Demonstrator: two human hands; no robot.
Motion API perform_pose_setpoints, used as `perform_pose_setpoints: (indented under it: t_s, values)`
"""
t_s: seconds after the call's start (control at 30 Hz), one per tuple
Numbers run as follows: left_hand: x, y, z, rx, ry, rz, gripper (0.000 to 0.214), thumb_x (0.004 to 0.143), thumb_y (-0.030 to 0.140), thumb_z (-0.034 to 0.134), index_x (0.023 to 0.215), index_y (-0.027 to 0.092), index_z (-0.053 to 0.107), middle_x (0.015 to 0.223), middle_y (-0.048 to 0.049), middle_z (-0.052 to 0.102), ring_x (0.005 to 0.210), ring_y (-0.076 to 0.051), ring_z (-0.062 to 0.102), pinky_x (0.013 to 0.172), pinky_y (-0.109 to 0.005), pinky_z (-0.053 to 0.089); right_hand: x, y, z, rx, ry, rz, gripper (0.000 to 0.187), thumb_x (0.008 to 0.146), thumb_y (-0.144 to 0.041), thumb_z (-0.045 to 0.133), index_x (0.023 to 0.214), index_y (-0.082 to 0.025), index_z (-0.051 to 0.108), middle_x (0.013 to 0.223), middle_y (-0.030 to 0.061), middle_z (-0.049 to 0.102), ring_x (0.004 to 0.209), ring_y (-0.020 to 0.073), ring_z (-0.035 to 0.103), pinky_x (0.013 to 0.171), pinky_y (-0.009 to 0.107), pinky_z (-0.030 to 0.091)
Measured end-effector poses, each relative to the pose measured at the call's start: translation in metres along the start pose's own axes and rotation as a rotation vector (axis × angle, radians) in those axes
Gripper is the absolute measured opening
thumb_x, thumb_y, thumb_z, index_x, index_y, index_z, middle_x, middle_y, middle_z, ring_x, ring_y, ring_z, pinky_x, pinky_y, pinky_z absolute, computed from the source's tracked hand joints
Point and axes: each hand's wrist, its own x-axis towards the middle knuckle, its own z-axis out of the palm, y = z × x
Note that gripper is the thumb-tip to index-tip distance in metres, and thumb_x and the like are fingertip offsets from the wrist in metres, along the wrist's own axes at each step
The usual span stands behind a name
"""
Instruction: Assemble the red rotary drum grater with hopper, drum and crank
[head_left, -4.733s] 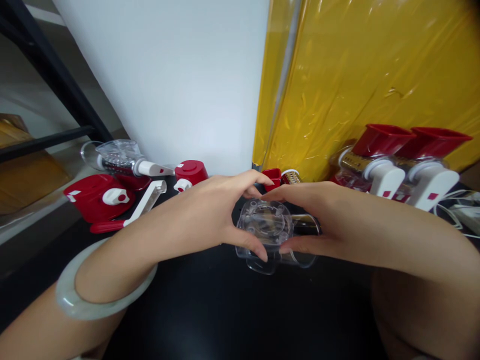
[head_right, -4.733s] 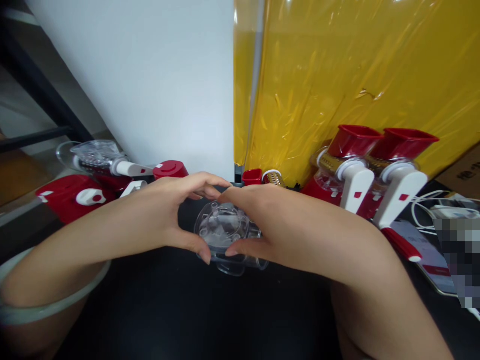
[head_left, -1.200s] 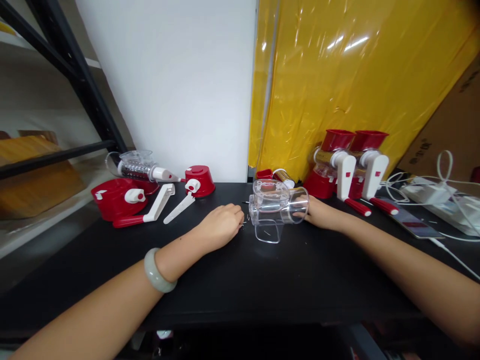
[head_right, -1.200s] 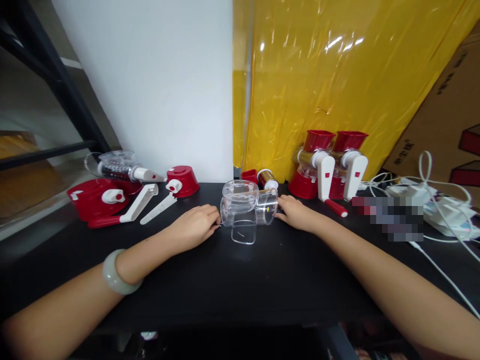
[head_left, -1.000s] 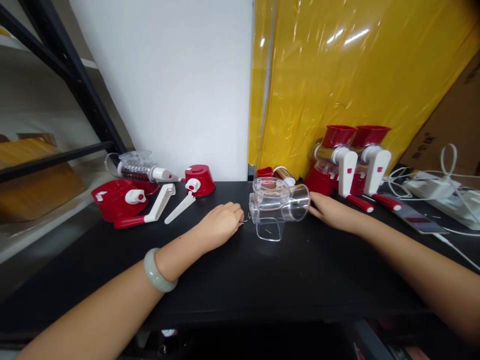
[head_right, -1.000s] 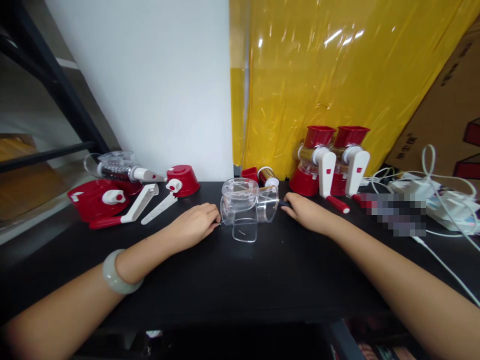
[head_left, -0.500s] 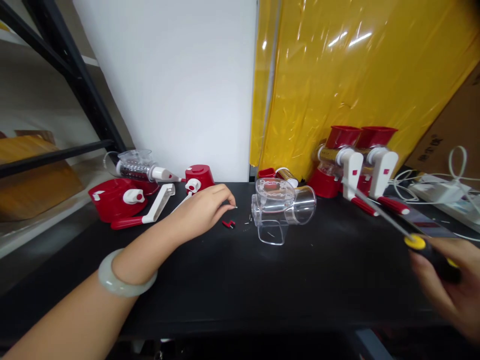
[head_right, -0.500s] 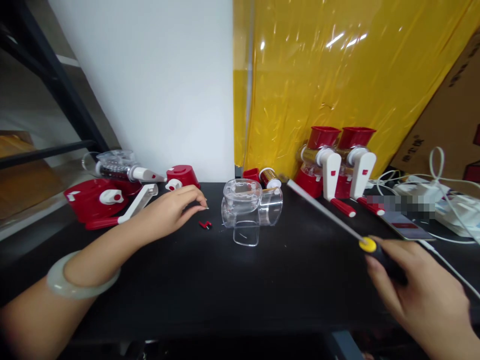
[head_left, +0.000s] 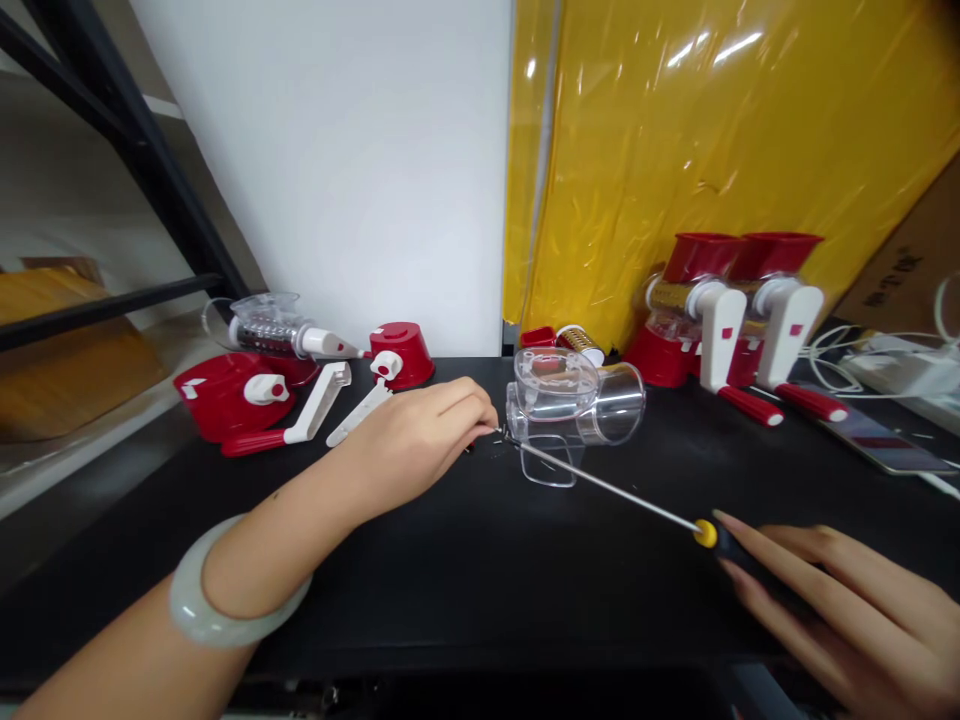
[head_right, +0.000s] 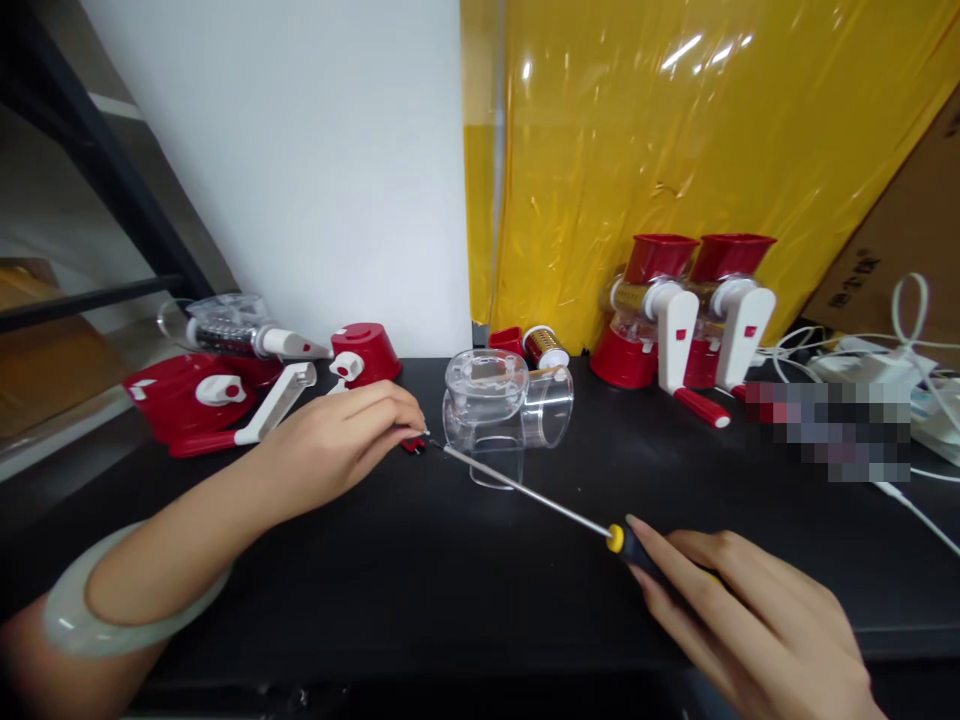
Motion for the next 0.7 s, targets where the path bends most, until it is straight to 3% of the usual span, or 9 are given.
perform_pose_setpoints:
  t_s: [0.2,0.4,0.6,0.7]
  values:
    - [-0.001,-0.012,-0.008,0.000,0.027,-0.133,0.012,0.098,0.019,0.046,0.098,0.017,0.058,0.099,-0.0036,0.064,0.086,-0.015,0.063,0.075,-0.027,0.049,0.041,0.027,0.001,-0.046,-0.004,-0.132,0.058,0.082,-0.018,0.072,0.137,-0.028,0.057,0.098,0.0052,0.071,0.080,0.0179,0.067,0.072,0.032,0.052]
    - [-0.004,-0.030,-0.011,-0.064,0.049,-0.239,0.012,0.097,0.017,0.044,0.097,0.019,0.056,0.097,-0.0035,0.061,0.085,-0.015,0.061,0.076,-0.030,0.049,0.106,0.057,0.002,-0.100,0.144,-0.399,0.064,0.084,-0.025,0.070,0.144,-0.030,0.049,0.085,0.0048,0.072,0.069,0.0167,0.065,0.064,0.031,0.048]
    - [-0.004,-0.034,-0.010,-0.132,0.152,-0.355,0.011,0.097,0.019,0.045,0.093,0.019,0.055,0.094,-0.0046,0.061,0.086,-0.017,0.060,0.077,-0.032,0.050,0.148,0.092,0.010,-0.171,0.213,-0.425,0.065,0.082,-0.029,0.072,0.143,-0.035,0.049,0.094,0.0058,0.073,0.076,0.0202,0.067,0.073,0.035,0.050]
    - [-0.003,-0.036,-0.007,-0.199,0.260,-0.425,0.012,0.096,0.019,0.045,0.091,0.018,0.056,0.090,-0.0047,0.060,0.083,-0.016,0.061,0.076,-0.031,0.053,0.185,0.102,0.010,-0.129,0.208,-0.431,0.050,0.085,-0.032,0.069,0.134,-0.034,0.059,0.098,0.0057,0.072,0.081,0.0201,0.067,0.078,0.034,0.050]
